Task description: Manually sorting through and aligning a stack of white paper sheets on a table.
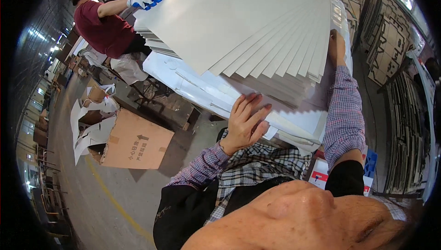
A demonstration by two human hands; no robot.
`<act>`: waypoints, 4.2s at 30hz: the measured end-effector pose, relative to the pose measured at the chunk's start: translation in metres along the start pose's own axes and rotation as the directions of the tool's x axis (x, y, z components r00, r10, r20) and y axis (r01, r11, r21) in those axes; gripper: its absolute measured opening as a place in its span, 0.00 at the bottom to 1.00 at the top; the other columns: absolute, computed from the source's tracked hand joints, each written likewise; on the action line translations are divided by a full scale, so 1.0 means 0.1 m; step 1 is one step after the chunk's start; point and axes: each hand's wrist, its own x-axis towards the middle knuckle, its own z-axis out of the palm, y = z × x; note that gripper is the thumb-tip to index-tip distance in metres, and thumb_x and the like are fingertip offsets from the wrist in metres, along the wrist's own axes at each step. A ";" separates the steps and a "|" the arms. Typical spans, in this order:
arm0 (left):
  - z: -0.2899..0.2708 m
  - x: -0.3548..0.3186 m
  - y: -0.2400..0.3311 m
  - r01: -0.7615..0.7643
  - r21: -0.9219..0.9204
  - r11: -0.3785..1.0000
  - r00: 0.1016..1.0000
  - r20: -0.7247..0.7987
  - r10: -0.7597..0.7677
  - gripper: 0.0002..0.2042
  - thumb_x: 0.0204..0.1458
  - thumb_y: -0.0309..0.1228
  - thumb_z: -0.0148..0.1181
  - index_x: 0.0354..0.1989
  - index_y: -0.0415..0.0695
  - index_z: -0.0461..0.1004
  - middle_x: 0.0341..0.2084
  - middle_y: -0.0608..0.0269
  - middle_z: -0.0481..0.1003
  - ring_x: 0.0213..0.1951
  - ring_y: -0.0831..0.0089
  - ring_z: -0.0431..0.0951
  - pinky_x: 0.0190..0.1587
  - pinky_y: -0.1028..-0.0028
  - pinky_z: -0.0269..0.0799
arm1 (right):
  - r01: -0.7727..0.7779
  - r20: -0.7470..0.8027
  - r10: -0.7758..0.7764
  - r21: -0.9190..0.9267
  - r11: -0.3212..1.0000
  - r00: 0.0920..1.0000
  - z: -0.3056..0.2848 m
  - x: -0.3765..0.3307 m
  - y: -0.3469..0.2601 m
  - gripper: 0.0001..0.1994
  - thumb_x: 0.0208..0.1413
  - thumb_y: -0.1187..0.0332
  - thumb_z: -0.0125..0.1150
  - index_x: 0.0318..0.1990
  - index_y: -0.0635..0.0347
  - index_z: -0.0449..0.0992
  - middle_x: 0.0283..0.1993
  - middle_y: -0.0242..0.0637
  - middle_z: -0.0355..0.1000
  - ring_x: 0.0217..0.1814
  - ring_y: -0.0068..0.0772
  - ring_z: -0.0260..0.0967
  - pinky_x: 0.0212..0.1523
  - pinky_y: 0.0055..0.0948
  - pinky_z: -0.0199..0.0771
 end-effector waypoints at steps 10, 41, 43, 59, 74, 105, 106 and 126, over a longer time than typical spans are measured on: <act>0.13 -0.02 -0.04 -0.008 0.007 1.000 0.997 -0.080 0.008 0.18 0.58 0.33 0.52 0.53 0.44 0.83 0.56 0.46 0.76 0.62 0.51 0.73 0.70 0.52 0.57 | 0.127 0.124 -0.123 -0.026 0.992 0.985 -0.07 -0.08 0.00 0.16 0.62 0.56 0.56 0.43 0.59 0.83 0.41 0.53 0.81 0.45 0.61 0.79 0.44 0.52 0.77; 0.23 -0.12 -0.13 -0.035 -0.017 0.999 0.989 -0.144 0.032 0.17 0.61 0.32 0.52 0.54 0.42 0.80 0.57 0.49 0.76 0.63 0.52 0.73 0.70 0.51 0.59 | -0.327 0.359 0.073 0.725 0.606 0.931 0.39 0.22 0.73 0.25 0.72 0.53 0.40 0.59 0.63 0.76 0.49 0.41 0.80 0.47 0.36 0.78 0.48 0.33 0.77; 0.23 -0.12 -0.13 -0.034 -0.019 0.999 0.989 -0.144 0.031 0.17 0.61 0.32 0.52 0.54 0.42 0.80 0.57 0.49 0.76 0.63 0.52 0.73 0.70 0.51 0.59 | -0.315 0.359 0.062 0.709 0.630 0.931 0.42 0.25 0.80 0.25 0.72 0.53 0.40 0.59 0.63 0.76 0.49 0.42 0.80 0.47 0.36 0.78 0.48 0.33 0.77; 0.20 -0.17 -0.13 -0.010 0.013 1.000 0.989 -0.147 0.012 0.18 0.61 0.35 0.50 0.53 0.46 0.82 0.58 0.49 0.76 0.63 0.53 0.73 0.70 0.51 0.59 | -0.327 0.370 0.063 0.715 0.618 0.927 0.62 0.26 0.86 0.23 0.72 0.57 0.40 0.59 0.64 0.76 0.52 0.42 0.79 0.49 0.37 0.78 0.50 0.34 0.77; 0.23 -0.13 -0.15 -0.040 -0.042 0.998 0.991 -0.132 0.034 0.18 0.60 0.34 0.50 0.54 0.46 0.81 0.58 0.48 0.76 0.63 0.52 0.73 0.70 0.51 0.58 | -0.452 0.378 0.258 0.640 0.621 0.889 -0.09 -0.16 -0.03 0.29 0.70 0.46 0.41 0.61 0.63 0.73 0.52 0.42 0.78 0.49 0.38 0.78 0.49 0.35 0.79; 0.27 -0.15 -0.13 -0.028 -0.005 1.000 0.987 -0.160 0.027 0.18 0.61 0.33 0.51 0.54 0.46 0.82 0.57 0.48 0.77 0.63 0.53 0.73 0.70 0.51 0.59 | -0.354 0.398 0.129 0.566 0.745 0.908 0.14 0.04 0.36 0.23 0.72 0.54 0.41 0.57 0.63 0.76 0.49 0.39 0.79 0.46 0.34 0.78 0.47 0.32 0.79; 0.27 -0.15 -0.13 -0.028 -0.005 1.000 0.986 -0.165 0.027 0.18 0.61 0.33 0.51 0.54 0.46 0.82 0.57 0.49 0.77 0.63 0.53 0.73 0.70 0.51 0.59 | -0.357 0.398 0.135 0.560 0.747 0.907 0.11 0.04 0.35 0.23 0.72 0.54 0.41 0.57 0.63 0.76 0.49 0.39 0.79 0.46 0.34 0.78 0.46 0.32 0.79; 0.25 -0.15 -0.13 -0.029 0.001 1.000 0.985 -0.171 0.029 0.18 0.57 0.33 0.51 0.52 0.46 0.81 0.56 0.48 0.76 0.62 0.52 0.73 0.70 0.49 0.60 | -0.419 0.399 0.236 0.474 0.774 0.886 -0.04 -0.01 0.14 0.24 0.72 0.54 0.41 0.57 0.64 0.76 0.48 0.40 0.80 0.45 0.35 0.79 0.45 0.32 0.79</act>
